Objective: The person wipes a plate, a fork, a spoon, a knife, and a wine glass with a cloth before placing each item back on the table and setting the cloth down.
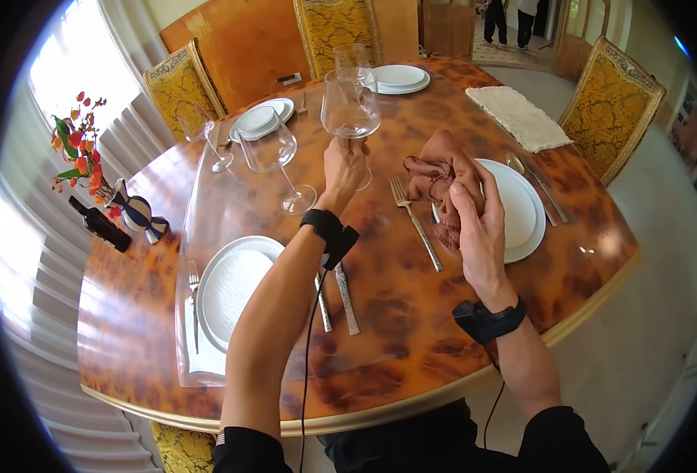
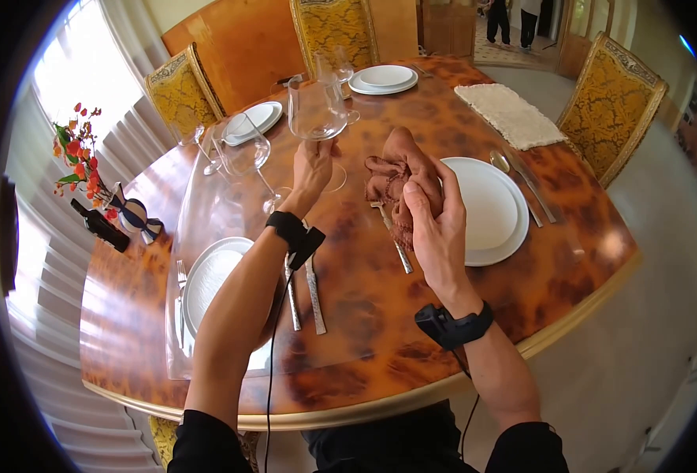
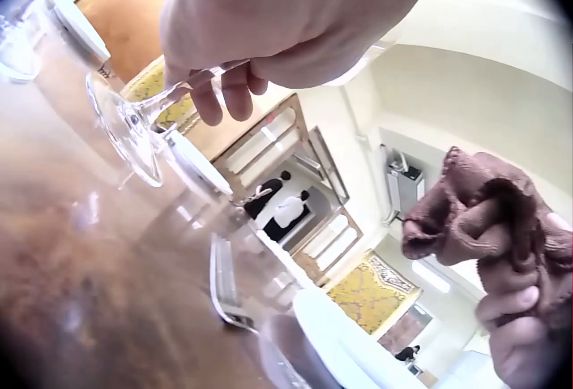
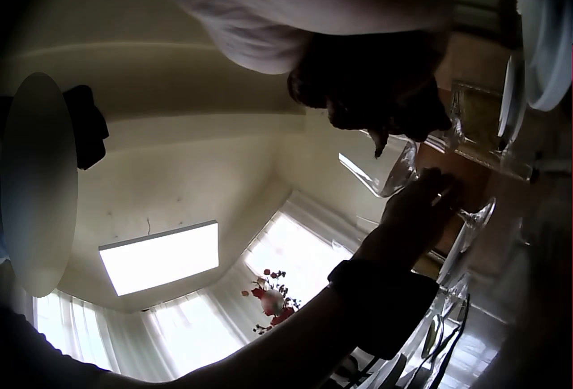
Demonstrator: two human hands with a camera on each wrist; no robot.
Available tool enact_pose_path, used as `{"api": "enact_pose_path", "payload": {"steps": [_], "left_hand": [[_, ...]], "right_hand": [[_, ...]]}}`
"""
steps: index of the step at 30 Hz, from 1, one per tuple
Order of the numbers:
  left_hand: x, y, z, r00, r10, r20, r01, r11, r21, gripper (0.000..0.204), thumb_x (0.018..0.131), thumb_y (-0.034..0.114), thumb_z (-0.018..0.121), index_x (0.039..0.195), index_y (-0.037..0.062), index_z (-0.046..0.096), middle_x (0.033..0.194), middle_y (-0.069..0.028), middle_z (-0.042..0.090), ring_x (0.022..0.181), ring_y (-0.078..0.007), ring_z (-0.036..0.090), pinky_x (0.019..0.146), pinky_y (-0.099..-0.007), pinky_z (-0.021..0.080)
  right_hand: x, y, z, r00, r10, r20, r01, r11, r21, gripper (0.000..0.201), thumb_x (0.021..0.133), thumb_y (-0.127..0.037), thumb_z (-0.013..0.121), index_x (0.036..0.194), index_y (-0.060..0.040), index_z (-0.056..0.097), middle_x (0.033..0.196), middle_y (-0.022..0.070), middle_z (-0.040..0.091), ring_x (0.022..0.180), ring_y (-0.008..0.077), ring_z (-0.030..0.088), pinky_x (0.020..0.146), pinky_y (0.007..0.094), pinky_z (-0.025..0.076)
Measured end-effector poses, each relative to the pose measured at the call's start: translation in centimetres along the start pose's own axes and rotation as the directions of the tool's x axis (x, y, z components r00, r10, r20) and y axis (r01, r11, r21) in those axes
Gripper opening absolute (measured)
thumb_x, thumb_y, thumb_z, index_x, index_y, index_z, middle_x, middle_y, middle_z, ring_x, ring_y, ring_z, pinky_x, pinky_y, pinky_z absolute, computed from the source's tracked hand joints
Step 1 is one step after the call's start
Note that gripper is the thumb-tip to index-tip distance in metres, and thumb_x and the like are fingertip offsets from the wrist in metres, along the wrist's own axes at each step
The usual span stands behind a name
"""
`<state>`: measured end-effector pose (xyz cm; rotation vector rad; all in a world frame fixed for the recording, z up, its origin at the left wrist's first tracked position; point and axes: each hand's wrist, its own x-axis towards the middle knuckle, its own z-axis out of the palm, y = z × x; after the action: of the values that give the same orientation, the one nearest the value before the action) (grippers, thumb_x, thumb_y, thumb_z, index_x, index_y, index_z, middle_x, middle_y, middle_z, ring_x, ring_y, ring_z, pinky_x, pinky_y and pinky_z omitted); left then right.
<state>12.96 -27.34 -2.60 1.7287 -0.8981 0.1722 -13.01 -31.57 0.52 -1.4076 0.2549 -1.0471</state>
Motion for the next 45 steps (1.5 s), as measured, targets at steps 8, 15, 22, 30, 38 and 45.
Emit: {"api": "enact_pose_path", "payload": {"steps": [8, 15, 22, 30, 38, 45], "left_hand": [[-5.3, 12.0, -4.6, 0.976, 0.175, 0.132, -0.173, 0.984, -0.033, 0.023, 0.100, 0.017, 0.056, 0.113, -0.0004, 0.050, 0.073, -0.0241, 0.062, 0.073, -0.0461, 0.060, 0.065, -0.0503, 0.046], [-11.9, 14.5, -11.8, 0.928, 0.136, 0.346, -0.166, 0.985, 0.056, 0.030, 0.098, 0.023, 0.063, 0.111, 0.0006, 0.049, 0.070, -0.0232, 0.059, 0.069, -0.0467, 0.056, 0.061, -0.0475, 0.044], [-15.2, 15.6, -14.0, 0.879, 0.076, 0.471, -0.104, 0.994, 0.033, 0.036, 0.095, 0.028, 0.067, 0.114, 0.0006, 0.055, 0.075, -0.0226, 0.061, 0.072, -0.0465, 0.057, 0.063, -0.0461, 0.045], [-16.4, 14.0, -15.1, 0.883, 0.238, 0.405, -0.316, 0.939, 0.136, 0.047, 0.094, 0.030, 0.066, 0.133, 0.0072, 0.054, 0.078, -0.0203, 0.065, 0.071, -0.0429, 0.062, 0.061, -0.0479, 0.047], [-16.6, 13.7, -15.4, 0.904, 0.295, 0.311, -0.354, 0.923, 0.153, 0.056, 0.091, 0.032, 0.068, 0.141, 0.0110, 0.051, 0.077, -0.0200, 0.065, 0.069, -0.0403, 0.063, 0.060, -0.0466, 0.048], [-16.6, 13.6, -15.7, 0.912, 0.214, 0.349, -0.281, 0.948, 0.153, 0.060, 0.089, 0.034, 0.069, 0.143, 0.0132, 0.052, 0.075, -0.0208, 0.064, 0.069, -0.0410, 0.063, 0.061, -0.0463, 0.049]], "right_hand": [[1.0, -2.4, -2.1, 0.997, 0.067, -0.036, -0.053, 0.951, 0.303, 0.029, 0.106, -0.038, 0.052, 0.097, -0.0099, 0.054, 0.074, -0.0042, 0.041, 0.055, 0.0046, 0.036, 0.049, 0.0221, 0.035], [3.3, -13.6, -3.8, 0.912, -0.094, 0.398, 0.160, 0.978, -0.135, 0.031, 0.094, -0.007, 0.056, 0.123, 0.0011, 0.061, 0.092, 0.0053, 0.066, 0.068, 0.0058, 0.055, 0.054, 0.0218, 0.044], [3.7, -17.8, -1.5, 0.579, 0.290, 0.762, 0.139, 0.886, -0.442, 0.052, 0.078, 0.015, 0.053, 0.127, -0.0032, 0.057, 0.087, 0.0060, 0.065, 0.058, 0.0064, 0.055, 0.048, 0.0216, 0.042], [2.9, -17.1, -0.5, 0.597, 0.407, 0.691, -0.173, 0.907, -0.385, 0.038, 0.082, 0.006, 0.062, 0.114, -0.0004, 0.043, 0.080, 0.0117, 0.067, 0.054, 0.0130, 0.061, 0.043, 0.0234, 0.045], [3.4, -14.5, -2.4, 0.666, 0.237, 0.708, -0.293, 0.955, -0.045, 0.049, 0.086, -0.016, 0.079, 0.123, 0.0023, 0.052, 0.084, 0.0100, 0.070, 0.052, 0.0090, 0.059, 0.042, 0.0167, 0.039], [1.7, -14.1, -0.8, 0.586, 0.129, 0.800, 0.421, 0.795, -0.437, 0.052, 0.076, 0.019, 0.063, 0.124, -0.0004, 0.064, 0.099, 0.0076, 0.066, 0.070, 0.0127, 0.063, 0.061, 0.0225, 0.051]]}}
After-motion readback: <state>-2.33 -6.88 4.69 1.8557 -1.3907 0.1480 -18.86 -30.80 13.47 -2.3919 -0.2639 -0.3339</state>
